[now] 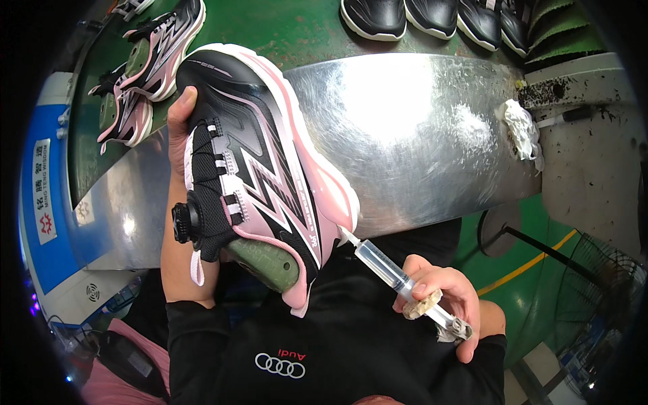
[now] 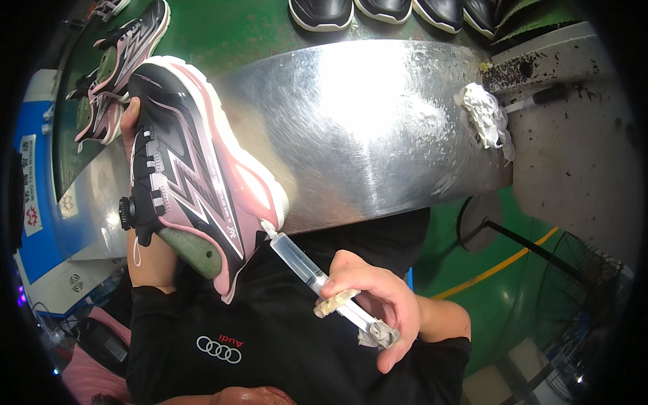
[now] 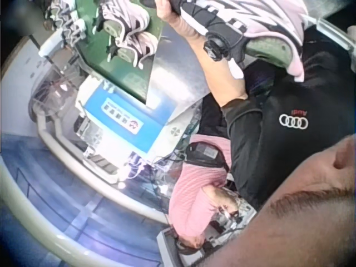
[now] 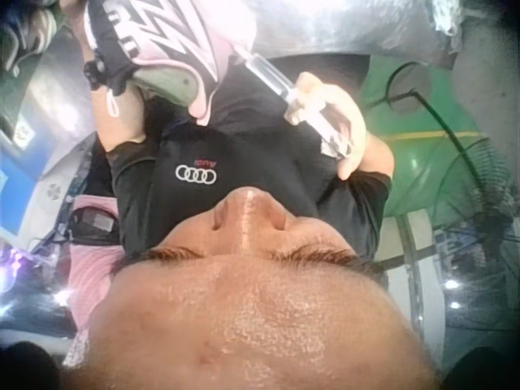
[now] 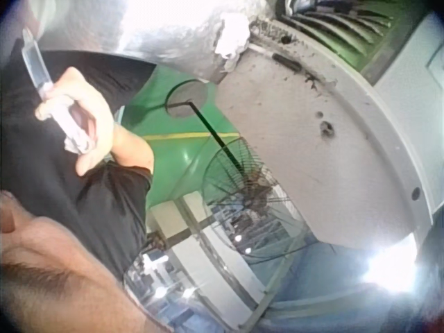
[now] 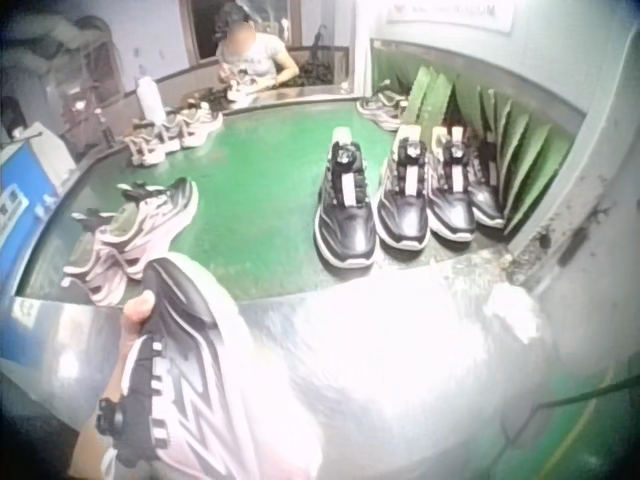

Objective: The person applies adhesive to shoes by taking them from a conveyor belt, dispensing glue along the sole seams using a syringe, and returning the shoes to the conveyor.

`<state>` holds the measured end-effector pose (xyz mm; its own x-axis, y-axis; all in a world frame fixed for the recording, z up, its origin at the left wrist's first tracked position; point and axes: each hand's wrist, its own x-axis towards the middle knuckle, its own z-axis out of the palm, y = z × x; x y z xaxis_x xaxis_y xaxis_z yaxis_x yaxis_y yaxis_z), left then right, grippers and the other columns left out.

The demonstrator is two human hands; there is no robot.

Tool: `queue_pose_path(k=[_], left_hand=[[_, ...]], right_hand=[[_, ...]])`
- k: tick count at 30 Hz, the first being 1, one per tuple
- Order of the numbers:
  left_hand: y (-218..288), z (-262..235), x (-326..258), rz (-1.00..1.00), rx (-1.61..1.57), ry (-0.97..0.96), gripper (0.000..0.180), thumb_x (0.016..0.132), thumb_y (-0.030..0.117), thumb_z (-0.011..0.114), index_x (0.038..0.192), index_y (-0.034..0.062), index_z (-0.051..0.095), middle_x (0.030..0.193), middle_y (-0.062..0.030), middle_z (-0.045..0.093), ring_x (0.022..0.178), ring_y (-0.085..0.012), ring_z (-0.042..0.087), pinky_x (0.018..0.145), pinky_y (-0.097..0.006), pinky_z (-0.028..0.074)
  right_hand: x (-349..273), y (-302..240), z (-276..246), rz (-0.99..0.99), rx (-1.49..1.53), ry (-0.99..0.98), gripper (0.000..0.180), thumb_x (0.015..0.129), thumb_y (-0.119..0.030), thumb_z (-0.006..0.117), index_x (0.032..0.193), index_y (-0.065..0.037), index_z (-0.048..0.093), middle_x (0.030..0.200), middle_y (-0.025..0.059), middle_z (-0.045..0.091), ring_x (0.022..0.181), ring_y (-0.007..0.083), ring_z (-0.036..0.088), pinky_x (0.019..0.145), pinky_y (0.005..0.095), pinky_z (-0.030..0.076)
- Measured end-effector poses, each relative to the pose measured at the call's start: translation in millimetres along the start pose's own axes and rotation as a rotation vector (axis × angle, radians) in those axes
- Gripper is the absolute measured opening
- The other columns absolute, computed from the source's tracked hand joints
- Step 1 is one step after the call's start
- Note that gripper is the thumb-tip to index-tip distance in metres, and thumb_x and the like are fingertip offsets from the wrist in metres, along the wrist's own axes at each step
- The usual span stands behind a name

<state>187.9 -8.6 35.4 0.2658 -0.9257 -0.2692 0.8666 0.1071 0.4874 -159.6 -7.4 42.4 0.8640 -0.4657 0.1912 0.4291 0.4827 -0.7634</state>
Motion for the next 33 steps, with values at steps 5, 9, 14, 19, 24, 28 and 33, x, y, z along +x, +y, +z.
queue_pose_path(k=[5, 9, 14, 19, 24, 28, 33], left_hand=[[11, -17, -1, -0.060, -0.006, -0.116, 0.041, 0.086, 0.034, 0.058, 0.114, 0.0040, 0.058, 0.109, -0.0114, 0.064, 0.096, -0.0237, 0.062, 0.088, -0.037, 0.049], [6, -8, 3, -0.040, 0.012, -0.097, 0.042, 0.086, 0.034, 0.057, 0.115, 0.0037, 0.057, 0.109, -0.0119, 0.063, 0.096, -0.0241, 0.062, 0.088, -0.037, 0.049], [3, -4, 1, -0.022, 0.101, -0.071, 0.043, 0.087, 0.034, 0.055, 0.116, 0.0033, 0.056, 0.109, -0.0124, 0.063, 0.096, -0.0247, 0.062, 0.089, -0.038, 0.049], [25, -20, -24, 0.032, 0.334, 0.152, 0.045, 0.086, 0.031, 0.053, 0.120, 0.0015, 0.052, 0.115, -0.0168, 0.059, 0.099, -0.0287, 0.062, 0.087, -0.043, 0.051], [49, -49, -52, 0.029, 0.572, 0.279, 0.047, 0.087, 0.036, 0.052, 0.119, 0.0004, 0.052, 0.110, -0.0178, 0.061, 0.095, -0.0309, 0.063, 0.084, -0.044, 0.053], [69, -75, -79, 0.027, 0.740, 0.229, 0.047, 0.090, 0.033, 0.046, 0.121, -0.0019, 0.050, 0.113, -0.0203, 0.058, 0.098, -0.0320, 0.062, 0.085, -0.044, 0.053], [73, -87, -111, -0.058, 0.745, 0.294, 0.044, 0.093, 0.030, 0.041, 0.122, -0.0025, 0.048, 0.118, -0.0213, 0.056, 0.106, -0.0318, 0.058, 0.093, -0.043, 0.049]], right_hand=[[0, 6, -4, -0.029, -0.047, -0.019, 0.094, 0.059, -0.052, 0.082, 0.124, 0.007, 0.047, 0.106, 0.0135, 0.057, 0.090, 0.0184, 0.045, 0.078, 0.0265, 0.036], [-3, 9, -5, -0.040, -0.060, 0.004, 0.093, 0.058, -0.053, 0.082, 0.123, 0.006, 0.049, 0.106, 0.0126, 0.060, 0.087, 0.0180, 0.044, 0.076, 0.0274, 0.033], [-8, 15, -11, -0.076, -0.077, 0.010, 0.093, 0.058, -0.051, 0.083, 0.123, 0.006, 0.049, 0.103, 0.0121, 0.062, 0.085, 0.0175, 0.044, 0.074, 0.0278, 0.033], [-12, 25, -12, -0.062, -0.051, 0.038, 0.092, 0.058, -0.048, 0.084, 0.124, 0.005, 0.048, 0.105, 0.0112, 0.062, 0.082, 0.0180, 0.044, 0.073, 0.0279, 0.034], [-2, 29, -19, -0.081, -0.149, 0.018, 0.091, 0.058, -0.046, 0.083, 0.125, 0.004, 0.047, 0.107, 0.0101, 0.062, 0.082, 0.0186, 0.045, 0.073, 0.0291, 0.036], [10, 27, -24, -0.130, -0.273, -0.035, 0.088, 0.059, -0.044, 0.083, 0.126, 0.002, 0.048, 0.108, 0.0091, 0.061, 0.082, 0.0193, 0.046, 0.074, 0.0300, 0.038], [17, 31, -21, -0.140, -0.337, -0.052, 0.085, 0.058, -0.039, 0.084, 0.126, -0.001, 0.048, 0.114, 0.0103, 0.058, 0.086, 0.0228, 0.049, 0.076, 0.0324, 0.040]])
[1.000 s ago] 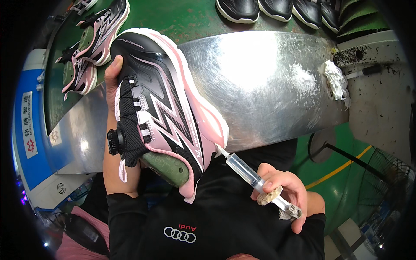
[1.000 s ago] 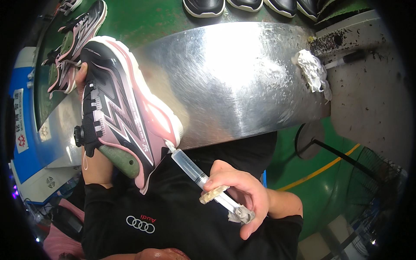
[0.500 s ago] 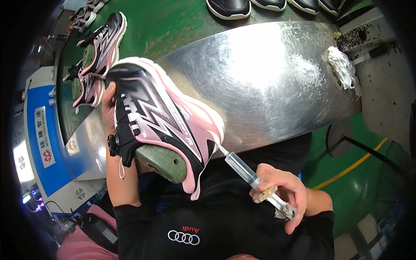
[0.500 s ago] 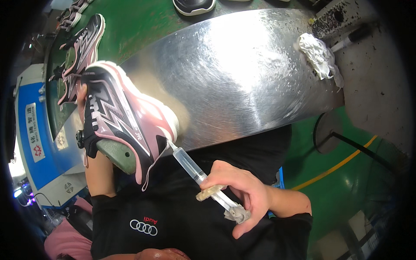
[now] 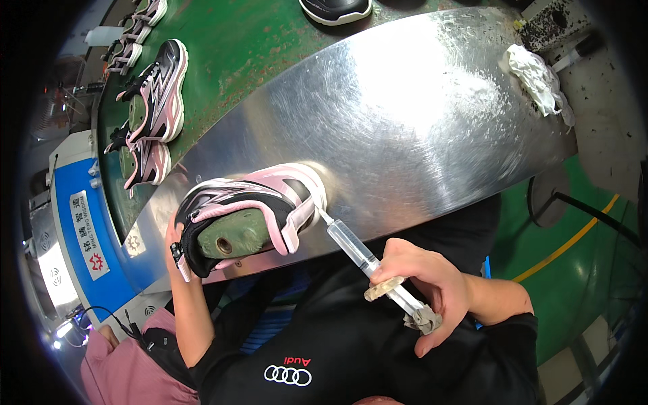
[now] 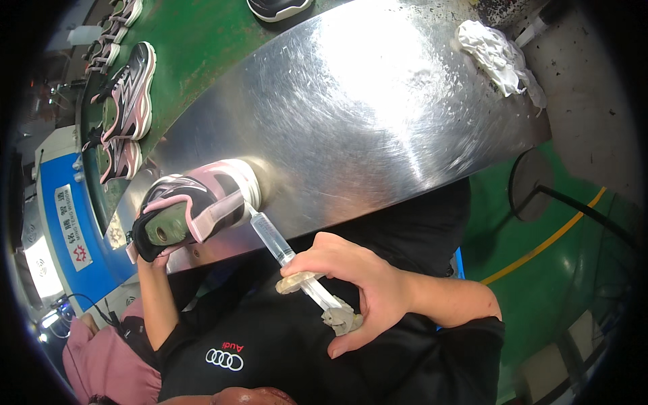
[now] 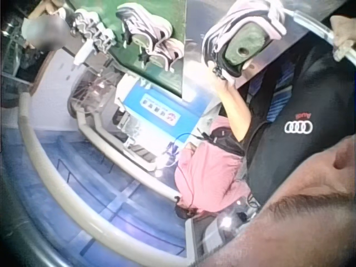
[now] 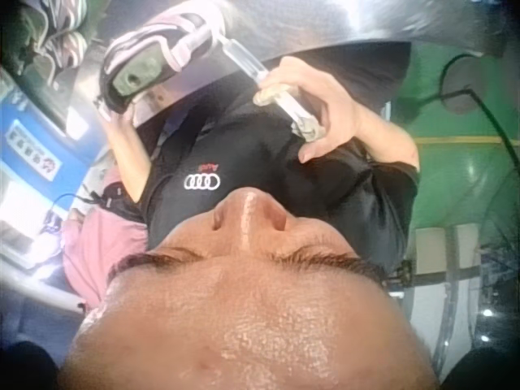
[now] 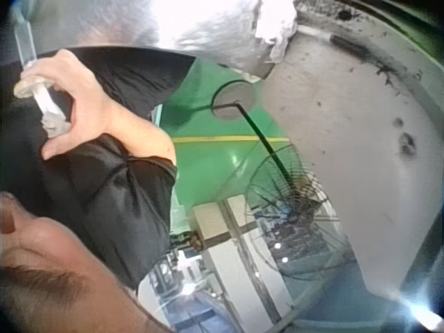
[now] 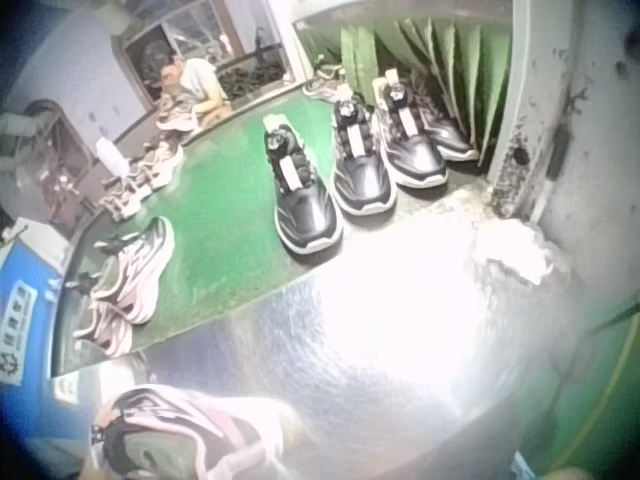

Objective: The person applies adhesive to shoes by taking them from a conveyor belt, dispensing glue along the sole seams using a syringe, and returning the shoes to the conveyor.

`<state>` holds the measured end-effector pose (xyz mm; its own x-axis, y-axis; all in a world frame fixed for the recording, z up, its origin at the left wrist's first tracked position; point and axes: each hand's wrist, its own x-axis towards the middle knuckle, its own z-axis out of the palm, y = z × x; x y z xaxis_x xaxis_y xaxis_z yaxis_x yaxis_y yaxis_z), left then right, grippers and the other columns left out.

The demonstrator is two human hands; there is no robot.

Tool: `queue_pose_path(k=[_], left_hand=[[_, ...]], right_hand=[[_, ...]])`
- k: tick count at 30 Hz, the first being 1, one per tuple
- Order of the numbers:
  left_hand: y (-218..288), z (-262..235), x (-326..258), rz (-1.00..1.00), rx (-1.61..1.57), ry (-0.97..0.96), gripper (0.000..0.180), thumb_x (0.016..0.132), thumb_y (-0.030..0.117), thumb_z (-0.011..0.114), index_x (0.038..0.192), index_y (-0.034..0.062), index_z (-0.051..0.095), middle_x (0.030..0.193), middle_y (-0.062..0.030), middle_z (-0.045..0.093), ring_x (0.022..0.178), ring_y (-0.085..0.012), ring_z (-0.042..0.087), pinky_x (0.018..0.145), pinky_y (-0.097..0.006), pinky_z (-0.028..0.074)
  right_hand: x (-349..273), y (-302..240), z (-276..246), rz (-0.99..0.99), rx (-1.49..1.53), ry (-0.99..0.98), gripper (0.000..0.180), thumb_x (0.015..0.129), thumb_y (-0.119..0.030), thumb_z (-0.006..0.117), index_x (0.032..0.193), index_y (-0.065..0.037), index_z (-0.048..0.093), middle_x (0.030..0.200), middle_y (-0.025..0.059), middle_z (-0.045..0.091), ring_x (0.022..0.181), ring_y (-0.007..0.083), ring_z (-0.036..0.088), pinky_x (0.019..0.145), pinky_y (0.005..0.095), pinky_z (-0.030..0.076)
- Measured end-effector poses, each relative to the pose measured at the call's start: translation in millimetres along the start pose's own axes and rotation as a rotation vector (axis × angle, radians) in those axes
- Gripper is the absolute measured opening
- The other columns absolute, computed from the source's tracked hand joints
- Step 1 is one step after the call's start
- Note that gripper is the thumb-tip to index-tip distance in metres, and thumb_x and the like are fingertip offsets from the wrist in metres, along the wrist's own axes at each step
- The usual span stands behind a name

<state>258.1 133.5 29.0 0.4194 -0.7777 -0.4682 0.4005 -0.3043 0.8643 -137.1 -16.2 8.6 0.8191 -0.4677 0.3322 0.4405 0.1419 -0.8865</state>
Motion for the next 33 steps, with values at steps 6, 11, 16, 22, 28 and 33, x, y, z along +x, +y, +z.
queue_pose_path(k=[6, 11, 16, 22, 28, 33], left_hand=[[-18, -6, -42, 0.062, -0.133, -0.012, 0.045, 0.090, 0.020, 0.055, 0.129, 0.0015, 0.044, 0.131, -0.0150, 0.048, 0.117, -0.0305, 0.050, 0.101, -0.040, 0.044], [-28, -15, -71, 0.028, -0.130, -0.039, 0.047, 0.088, 0.020, 0.057, 0.131, 0.0048, 0.044, 0.132, -0.0136, 0.049, 0.119, -0.0271, 0.050, 0.104, -0.040, 0.040], [-35, -1, -91, -0.073, -0.209, 0.008, 0.057, 0.081, 0.015, 0.063, 0.133, 0.0023, 0.042, 0.134, -0.0143, 0.047, 0.124, -0.0279, 0.046, 0.110, -0.040, 0.032], [-48, 25, -109, -0.106, -0.165, -0.003, 0.059, 0.088, 0.029, 0.058, 0.136, 0.0029, 0.036, 0.136, -0.0151, 0.044, 0.124, -0.0297, 0.046, 0.105, -0.043, 0.038], [-64, 37, -125, -0.215, -0.397, -0.106, 0.068, 0.078, 0.000, 0.063, 0.138, -0.0002, 0.031, 0.137, -0.0182, 0.042, 0.123, -0.0328, 0.046, 0.106, -0.046, 0.035], [-70, 71, -123, -0.168, -0.429, -0.220, 0.082, 0.072, 0.000, 0.066, 0.142, 0.0002, 0.023, 0.135, -0.0181, 0.043, 0.122, -0.0336, 0.046, 0.103, -0.047, 0.036]], right_hand=[[4, 3, 4, 0.010, -0.016, -0.017, 0.085, 0.058, -0.036, 0.084, 0.127, -0.002, 0.047, 0.120, 0.0114, 0.054, 0.091, 0.0253, 0.051, 0.080, 0.0346, 0.039], [5, 3, 6, -0.003, -0.029, -0.019, 0.086, 0.058, -0.034, 0.084, 0.128, -0.002, 0.046, 0.120, 0.0108, 0.054, 0.090, 0.0249, 0.050, 0.080, 0.0345, 0.039], [4, 0, 10, 0.009, -0.042, -0.012, 0.086, 0.057, -0.034, 0.085, 0.127, -0.003, 0.047, 0.119, 0.0098, 0.055, 0.088, 0.0242, 0.050, 0.078, 0.0337, 0.039], [1, -4, 14, 0.020, -0.058, 0.001, 0.086, 0.055, -0.034, 0.085, 0.126, -0.003, 0.047, 0.117, 0.0091, 0.056, 0.085, 0.0235, 0.049, 0.075, 0.0328, 0.038], [0, -9, 16, 0.030, -0.088, 0.002, 0.086, 0.055, -0.034, 0.085, 0.125, -0.002, 0.048, 0.116, 0.0087, 0.057, 0.083, 0.0229, 0.048, 0.075, 0.0324, 0.038], [3, -18, 21, 0.045, -0.094, 0.030, 0.085, 0.055, -0.035, 0.085, 0.124, -0.001, 0.048, 0.115, 0.0089, 0.057, 0.083, 0.0220, 0.048, 0.074, 0.0322, 0.038]])
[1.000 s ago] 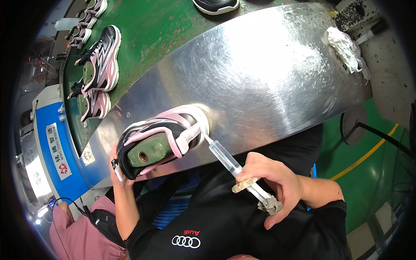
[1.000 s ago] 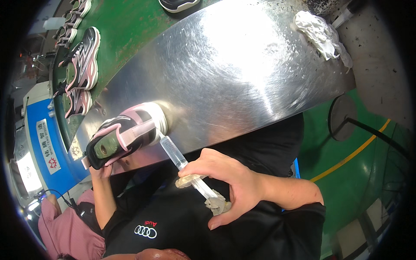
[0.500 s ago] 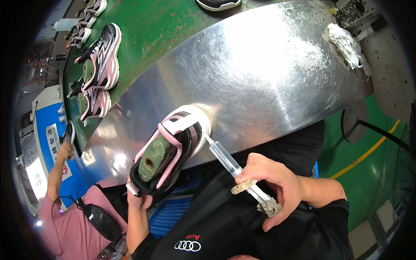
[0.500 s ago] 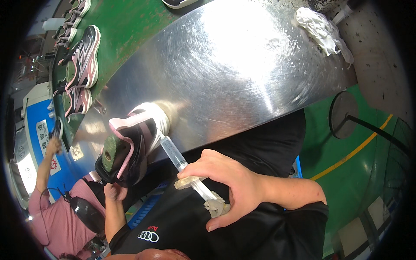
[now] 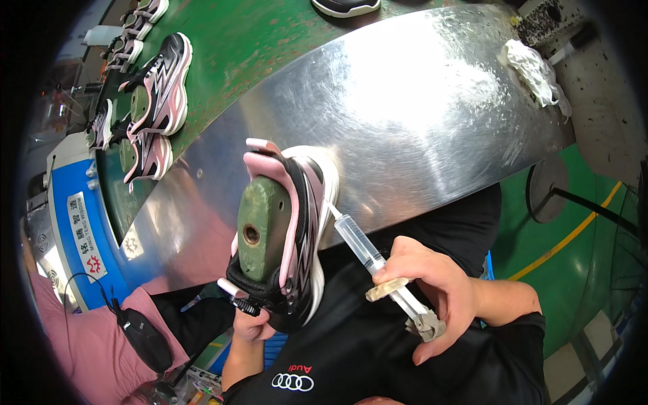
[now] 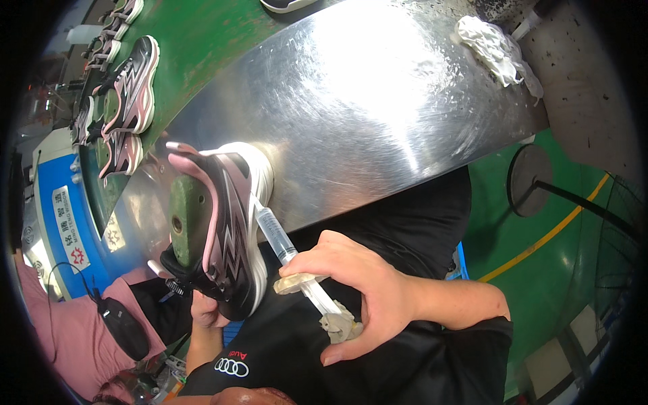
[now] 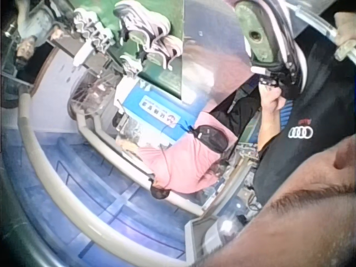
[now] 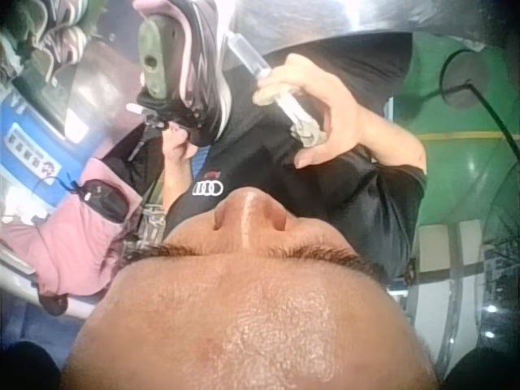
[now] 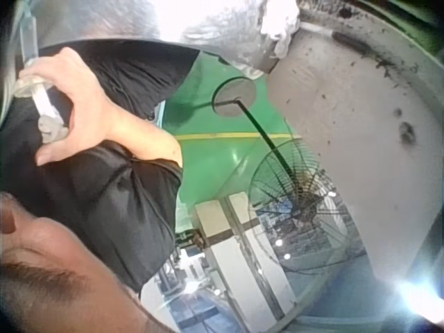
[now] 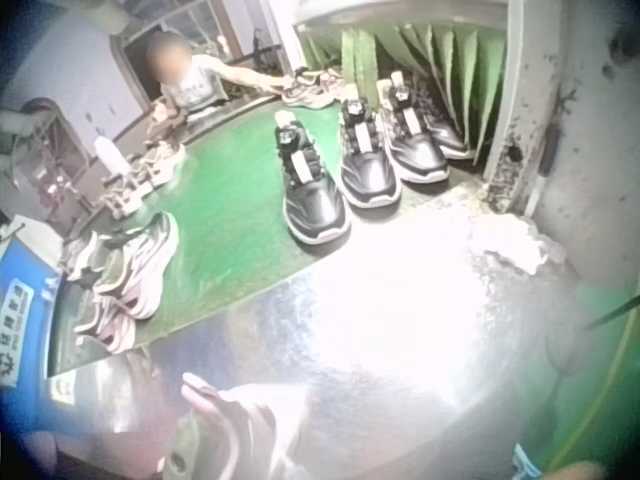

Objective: The person applies adhesive to shoes by taking them from a conveyor belt, dispensing glue along the sole seams using a syringe, and returning the shoes to the conveyor.

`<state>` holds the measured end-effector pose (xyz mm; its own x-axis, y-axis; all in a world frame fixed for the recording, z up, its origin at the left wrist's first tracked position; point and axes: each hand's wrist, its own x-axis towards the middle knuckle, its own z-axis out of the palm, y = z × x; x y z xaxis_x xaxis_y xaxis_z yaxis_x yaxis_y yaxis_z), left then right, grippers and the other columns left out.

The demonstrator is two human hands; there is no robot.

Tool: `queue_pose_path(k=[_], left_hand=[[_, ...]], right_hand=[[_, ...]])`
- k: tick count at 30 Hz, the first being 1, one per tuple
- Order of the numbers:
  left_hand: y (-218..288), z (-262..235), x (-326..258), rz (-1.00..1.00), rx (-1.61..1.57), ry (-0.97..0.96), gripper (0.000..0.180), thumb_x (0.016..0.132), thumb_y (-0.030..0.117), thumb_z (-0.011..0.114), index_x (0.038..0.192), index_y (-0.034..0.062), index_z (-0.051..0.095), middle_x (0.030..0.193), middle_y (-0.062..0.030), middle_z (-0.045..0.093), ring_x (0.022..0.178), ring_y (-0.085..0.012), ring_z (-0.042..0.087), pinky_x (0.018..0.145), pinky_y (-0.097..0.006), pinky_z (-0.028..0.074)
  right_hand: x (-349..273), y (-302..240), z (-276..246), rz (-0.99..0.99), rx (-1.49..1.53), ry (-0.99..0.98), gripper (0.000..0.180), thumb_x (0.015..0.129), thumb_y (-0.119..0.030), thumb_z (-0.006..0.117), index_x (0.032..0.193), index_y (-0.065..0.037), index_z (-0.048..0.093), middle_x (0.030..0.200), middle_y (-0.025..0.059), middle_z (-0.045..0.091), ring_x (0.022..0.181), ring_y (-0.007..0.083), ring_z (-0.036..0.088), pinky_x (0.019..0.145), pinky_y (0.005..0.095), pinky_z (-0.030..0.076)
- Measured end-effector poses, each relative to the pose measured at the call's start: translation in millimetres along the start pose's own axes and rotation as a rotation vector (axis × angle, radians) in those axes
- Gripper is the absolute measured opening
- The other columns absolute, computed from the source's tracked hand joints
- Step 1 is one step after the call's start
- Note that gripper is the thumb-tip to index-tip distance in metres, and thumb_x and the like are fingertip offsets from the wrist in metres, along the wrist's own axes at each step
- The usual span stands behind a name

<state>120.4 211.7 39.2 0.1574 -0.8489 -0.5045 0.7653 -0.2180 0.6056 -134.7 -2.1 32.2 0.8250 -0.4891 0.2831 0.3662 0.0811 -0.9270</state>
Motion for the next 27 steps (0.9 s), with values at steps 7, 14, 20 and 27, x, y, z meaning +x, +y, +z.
queue_pose_path(k=[7, 14, 20, 27], left_hand=[[-23, 17, 13, -0.064, -0.170, -0.016, 0.089, 0.066, -0.007, 0.059, 0.144, 0.0001, 0.017, 0.139, -0.0207, 0.038, 0.128, -0.0343, 0.040, 0.106, -0.047, 0.033], [-38, 14, 25, -0.149, -0.303, -0.169, 0.086, 0.068, -0.009, 0.055, 0.144, 0.0025, 0.018, 0.138, -0.0199, 0.039, 0.127, -0.0335, 0.041, 0.106, -0.047, 0.031], [-36, 43, 52, -0.299, -0.392, -0.371, 0.067, 0.072, -0.010, 0.056, 0.136, -0.0013, 0.036, 0.131, -0.0186, 0.048, 0.123, -0.0309, 0.046, 0.104, -0.044, 0.035], [-43, 71, 80, -0.468, -0.376, -0.477, 0.050, 0.078, -0.007, 0.057, 0.127, -0.0018, 0.047, 0.125, -0.0173, 0.054, 0.118, -0.0285, 0.050, 0.103, -0.041, 0.037]], right_hand=[[6, -15, 7, 0.021, 0.028, -0.028, 0.085, 0.055, -0.036, 0.085, 0.124, 0.000, 0.048, 0.115, 0.0095, 0.056, 0.083, 0.0224, 0.049, 0.074, 0.0320, 0.037], [2, -45, 7, 0.158, 0.027, -0.087, 0.089, 0.050, -0.038, 0.089, 0.119, 0.006, 0.052, 0.101, 0.0119, 0.063, 0.078, 0.0170, 0.047, 0.067, 0.0270, 0.033], [-10, -84, 6, 0.243, 0.008, -0.121, 0.087, 0.057, -0.048, 0.083, 0.118, 0.004, 0.051, 0.104, 0.0132, 0.063, 0.079, 0.0201, 0.049, 0.070, 0.0313, 0.034], [-24, -128, 3, 0.257, -0.142, -0.119, 0.081, 0.060, -0.052, 0.080, 0.112, 0.005, 0.056, 0.103, 0.0127, 0.062, 0.080, 0.0235, 0.049, 0.071, 0.0352, 0.035]])
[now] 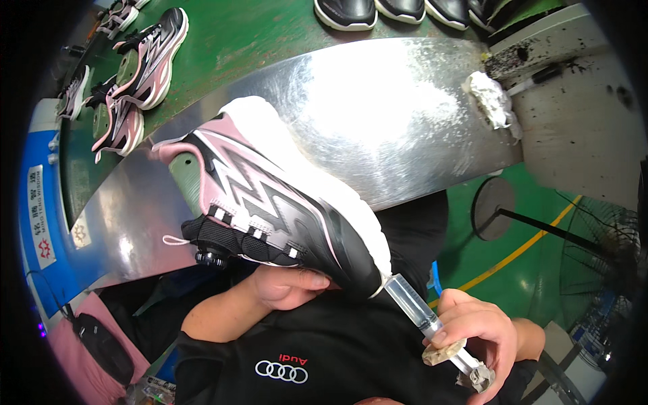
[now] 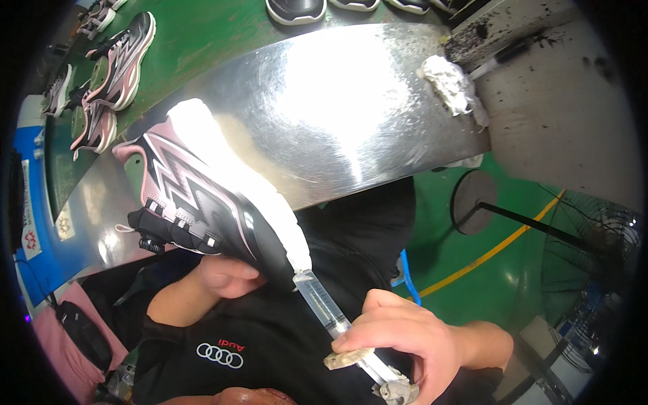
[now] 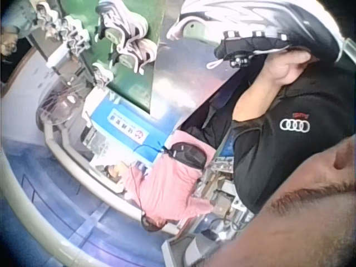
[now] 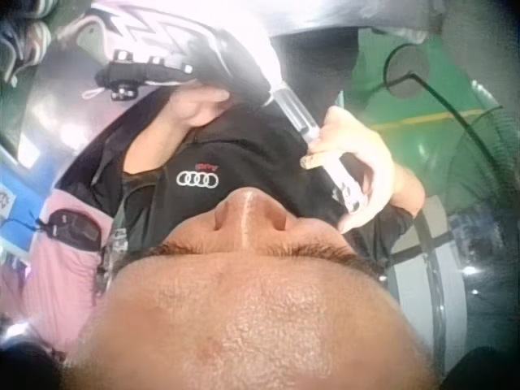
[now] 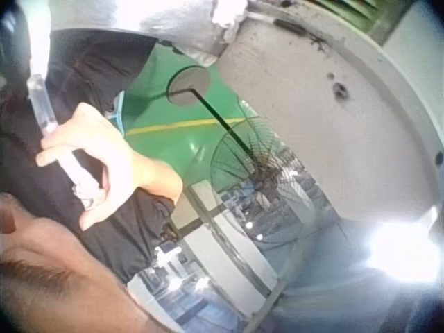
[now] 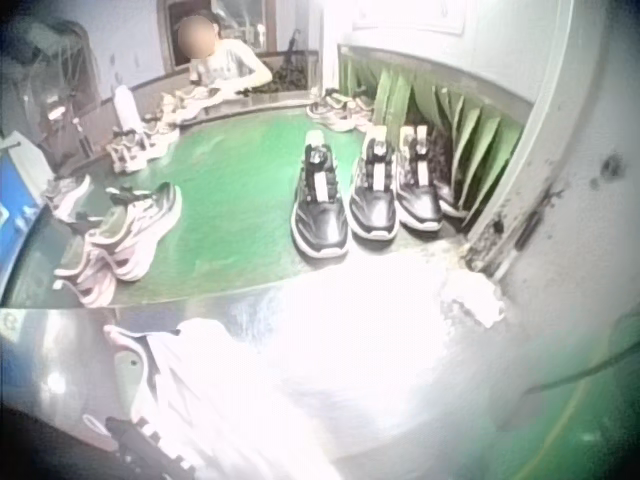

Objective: The person applies adhesive to shoes by taking them from a conveyor belt, dispensing glue along the sole seams using a syringe, and returning the shoes to the conveyor.

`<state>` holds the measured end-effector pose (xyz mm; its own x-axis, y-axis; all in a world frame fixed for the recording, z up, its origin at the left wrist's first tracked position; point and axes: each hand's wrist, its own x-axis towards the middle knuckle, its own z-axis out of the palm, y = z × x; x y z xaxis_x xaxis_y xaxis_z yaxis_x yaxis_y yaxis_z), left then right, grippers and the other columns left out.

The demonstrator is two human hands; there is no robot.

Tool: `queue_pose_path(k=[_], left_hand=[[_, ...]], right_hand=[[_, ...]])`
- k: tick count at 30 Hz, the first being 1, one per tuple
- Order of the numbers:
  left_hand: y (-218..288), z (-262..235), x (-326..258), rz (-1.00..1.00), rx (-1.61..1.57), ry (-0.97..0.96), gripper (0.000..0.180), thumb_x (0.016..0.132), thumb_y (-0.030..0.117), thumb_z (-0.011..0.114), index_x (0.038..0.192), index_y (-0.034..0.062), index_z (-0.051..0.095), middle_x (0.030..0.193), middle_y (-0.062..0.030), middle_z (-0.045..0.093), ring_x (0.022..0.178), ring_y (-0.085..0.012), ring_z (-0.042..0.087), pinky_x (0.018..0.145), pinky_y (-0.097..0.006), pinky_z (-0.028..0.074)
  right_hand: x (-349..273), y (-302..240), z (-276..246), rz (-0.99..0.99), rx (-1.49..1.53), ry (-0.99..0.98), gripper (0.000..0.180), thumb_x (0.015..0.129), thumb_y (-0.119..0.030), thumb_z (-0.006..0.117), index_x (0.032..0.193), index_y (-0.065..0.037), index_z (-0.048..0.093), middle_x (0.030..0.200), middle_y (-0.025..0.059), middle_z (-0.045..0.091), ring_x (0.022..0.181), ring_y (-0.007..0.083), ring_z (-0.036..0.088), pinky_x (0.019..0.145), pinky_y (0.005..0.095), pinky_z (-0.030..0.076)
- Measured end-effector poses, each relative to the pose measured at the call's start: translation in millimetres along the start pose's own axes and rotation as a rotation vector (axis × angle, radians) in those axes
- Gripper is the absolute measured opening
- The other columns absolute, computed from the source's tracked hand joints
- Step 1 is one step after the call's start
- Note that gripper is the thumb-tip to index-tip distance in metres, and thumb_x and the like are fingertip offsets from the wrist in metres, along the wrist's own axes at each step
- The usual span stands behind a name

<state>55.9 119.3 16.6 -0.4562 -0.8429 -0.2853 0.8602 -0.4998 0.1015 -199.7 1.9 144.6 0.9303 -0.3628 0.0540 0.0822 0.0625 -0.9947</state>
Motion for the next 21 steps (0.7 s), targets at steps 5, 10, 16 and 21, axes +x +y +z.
queue_pose_path(k=[5, 10, 16, 21], left_hand=[[2, 2, 34, -0.040, 0.027, -0.092, 0.034, 0.084, -0.003, 0.056, 0.118, -0.0001, 0.055, 0.117, -0.0139, 0.060, 0.113, -0.0261, 0.055, 0.101, -0.040, 0.041], [5, 13, 54, 0.027, 0.032, -0.058, 0.033, 0.079, -0.005, 0.059, 0.111, 0.0035, 0.059, 0.110, -0.0092, 0.062, 0.105, -0.0228, 0.058, 0.094, -0.036, 0.046], [3, 13, 69, 0.089, -0.060, -0.173, 0.029, 0.082, -0.005, 0.061, 0.109, 0.0080, 0.063, 0.110, -0.0062, 0.064, 0.105, -0.0172, 0.059, 0.098, -0.032, 0.045], [8, 22, 77, 0.091, -0.052, -0.131, 0.026, 0.084, -0.003, 0.061, 0.108, 0.0082, 0.063, 0.110, -0.0054, 0.064, 0.105, -0.0151, 0.059, 0.097, -0.030, 0.045]], right_hand=[[-15, -10, 2, -0.011, -0.089, 0.045, 0.081, 0.059, -0.051, 0.080, 0.111, 0.006, 0.056, 0.105, 0.0139, 0.061, 0.084, 0.0231, 0.049, 0.074, 0.0350, 0.036], [-30, 2, 9, -0.062, -0.137, 0.182, 0.082, 0.056, -0.049, 0.085, 0.117, -0.004, 0.053, 0.103, 0.0165, 0.061, 0.078, 0.0194, 0.049, 0.066, 0.0282, 0.035], [-25, 9, 12, -0.140, -0.316, 0.213, 0.081, 0.056, -0.049, 0.084, 0.116, -0.004, 0.053, 0.100, 0.0139, 0.060, 0.076, 0.0195, 0.047, 0.065, 0.0287, 0.034], [-17, 12, 15, -0.168, -0.455, 0.216, 0.079, 0.056, -0.050, 0.083, 0.115, -0.006, 0.053, 0.098, 0.0107, 0.058, 0.075, 0.0191, 0.044, 0.063, 0.0291, 0.033]])
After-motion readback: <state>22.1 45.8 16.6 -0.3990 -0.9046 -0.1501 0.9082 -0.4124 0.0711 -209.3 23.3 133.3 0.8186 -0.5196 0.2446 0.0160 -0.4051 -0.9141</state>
